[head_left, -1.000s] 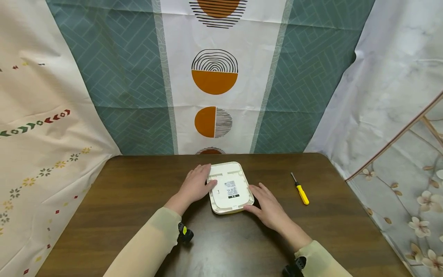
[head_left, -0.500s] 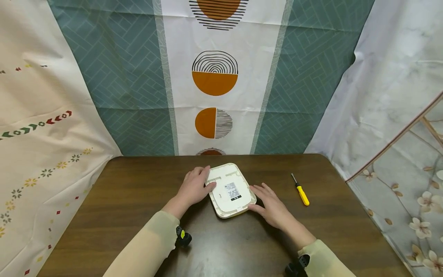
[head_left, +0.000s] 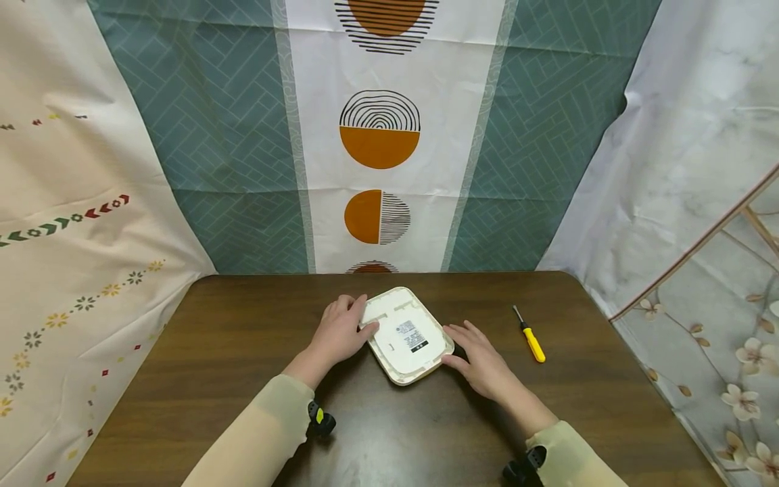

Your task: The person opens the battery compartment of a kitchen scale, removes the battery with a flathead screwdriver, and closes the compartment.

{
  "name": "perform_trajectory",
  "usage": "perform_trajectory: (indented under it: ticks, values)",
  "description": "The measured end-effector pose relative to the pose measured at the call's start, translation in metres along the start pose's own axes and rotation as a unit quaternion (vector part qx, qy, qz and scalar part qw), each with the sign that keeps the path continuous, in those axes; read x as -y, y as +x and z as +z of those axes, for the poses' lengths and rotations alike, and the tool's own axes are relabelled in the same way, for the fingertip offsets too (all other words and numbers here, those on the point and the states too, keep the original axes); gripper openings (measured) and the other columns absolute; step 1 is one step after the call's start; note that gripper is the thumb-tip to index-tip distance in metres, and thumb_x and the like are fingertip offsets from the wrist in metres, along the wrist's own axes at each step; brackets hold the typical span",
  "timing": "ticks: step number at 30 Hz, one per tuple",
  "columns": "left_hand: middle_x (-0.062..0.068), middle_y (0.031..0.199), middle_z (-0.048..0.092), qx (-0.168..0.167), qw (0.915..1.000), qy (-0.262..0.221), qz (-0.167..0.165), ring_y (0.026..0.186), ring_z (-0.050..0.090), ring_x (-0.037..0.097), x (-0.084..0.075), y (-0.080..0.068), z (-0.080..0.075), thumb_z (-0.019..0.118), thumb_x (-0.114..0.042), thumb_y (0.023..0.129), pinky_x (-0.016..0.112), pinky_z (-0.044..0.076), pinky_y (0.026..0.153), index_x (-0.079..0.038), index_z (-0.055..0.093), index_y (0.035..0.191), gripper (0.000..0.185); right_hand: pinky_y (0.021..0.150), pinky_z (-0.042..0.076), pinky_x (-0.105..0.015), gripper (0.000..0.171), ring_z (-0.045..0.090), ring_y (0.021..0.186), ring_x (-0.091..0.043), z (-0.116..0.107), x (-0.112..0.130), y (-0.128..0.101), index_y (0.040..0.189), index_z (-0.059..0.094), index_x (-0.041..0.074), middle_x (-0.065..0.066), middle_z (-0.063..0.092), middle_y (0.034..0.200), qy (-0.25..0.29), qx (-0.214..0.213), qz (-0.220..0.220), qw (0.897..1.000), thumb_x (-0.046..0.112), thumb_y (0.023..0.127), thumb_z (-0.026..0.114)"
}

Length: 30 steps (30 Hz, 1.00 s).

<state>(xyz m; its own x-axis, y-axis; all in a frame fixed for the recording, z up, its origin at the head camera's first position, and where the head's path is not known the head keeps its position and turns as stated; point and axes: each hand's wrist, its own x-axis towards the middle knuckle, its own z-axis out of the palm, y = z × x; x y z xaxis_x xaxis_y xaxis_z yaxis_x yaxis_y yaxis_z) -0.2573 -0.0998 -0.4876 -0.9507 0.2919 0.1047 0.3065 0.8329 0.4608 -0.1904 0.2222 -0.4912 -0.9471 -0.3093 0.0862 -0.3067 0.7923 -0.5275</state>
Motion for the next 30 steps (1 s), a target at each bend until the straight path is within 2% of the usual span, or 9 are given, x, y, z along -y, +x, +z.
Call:
perform_trajectory:
  ticks: [6,14,17,22,30]
  values:
    - [0.027,0.150,0.051,-0.007,1.0000,0.000,0.001,0.139,0.049,0.043,0.000,-0.005,0.001,0.072,-0.042,0.109,0.057,0.037,0.122,-0.002,0.046,0.167,0.075,0.125,0.029,-0.071,0.061,0.029,0.163,-0.046,0.001,-0.001,0.000,0.162,0.055,0.007,-0.019,0.054,0.164,-0.018,-0.010,0.030,0.999,0.029,0.108,0.074]
    - [0.026,0.151,0.049,-0.004,1.0000,0.002,-0.004,0.139,0.049,0.043,0.004,-0.010,0.001,0.071,-0.042,0.110,0.057,0.038,0.121,-0.004,0.046,0.167,0.073,0.122,0.036,-0.071,0.061,0.045,0.152,-0.047,0.005,0.009,-0.002,0.157,0.060,0.003,-0.022,0.062,0.155,-0.067,-0.053,0.066,0.994,0.032,0.107,0.077]
    - [0.028,0.159,0.047,-0.002,1.0000,0.001,0.001,0.146,0.047,0.046,0.004,-0.012,0.000,0.071,-0.041,0.110,0.061,0.033,0.126,-0.003,0.047,0.166,0.072,0.120,0.039,-0.069,0.066,0.049,0.149,-0.048,0.006,0.015,-0.008,0.158,0.058,0.001,-0.024,0.062,0.154,-0.074,-0.063,0.073,0.993,0.036,0.106,0.077]
    - [0.024,0.171,0.042,0.013,0.9999,0.003,0.005,0.160,0.034,0.045,0.004,-0.013,-0.001,0.069,-0.042,0.111,0.068,0.019,0.131,-0.003,0.043,0.168,0.074,0.119,0.041,-0.067,0.079,0.051,0.147,-0.047,0.008,0.025,-0.018,0.160,0.052,-0.004,-0.025,0.062,0.153,-0.074,-0.069,0.064,0.993,0.043,0.103,0.080]
    - [0.018,0.172,0.044,0.027,0.9996,0.005,0.004,0.163,0.032,0.041,0.008,-0.012,0.001,0.067,-0.044,0.111,0.068,0.015,0.131,-0.004,0.039,0.171,0.077,0.123,0.037,-0.064,0.085,0.048,0.151,-0.049,0.010,0.037,-0.025,0.159,0.051,-0.007,-0.027,0.058,0.156,-0.057,-0.064,0.049,0.995,0.046,0.100,0.083]
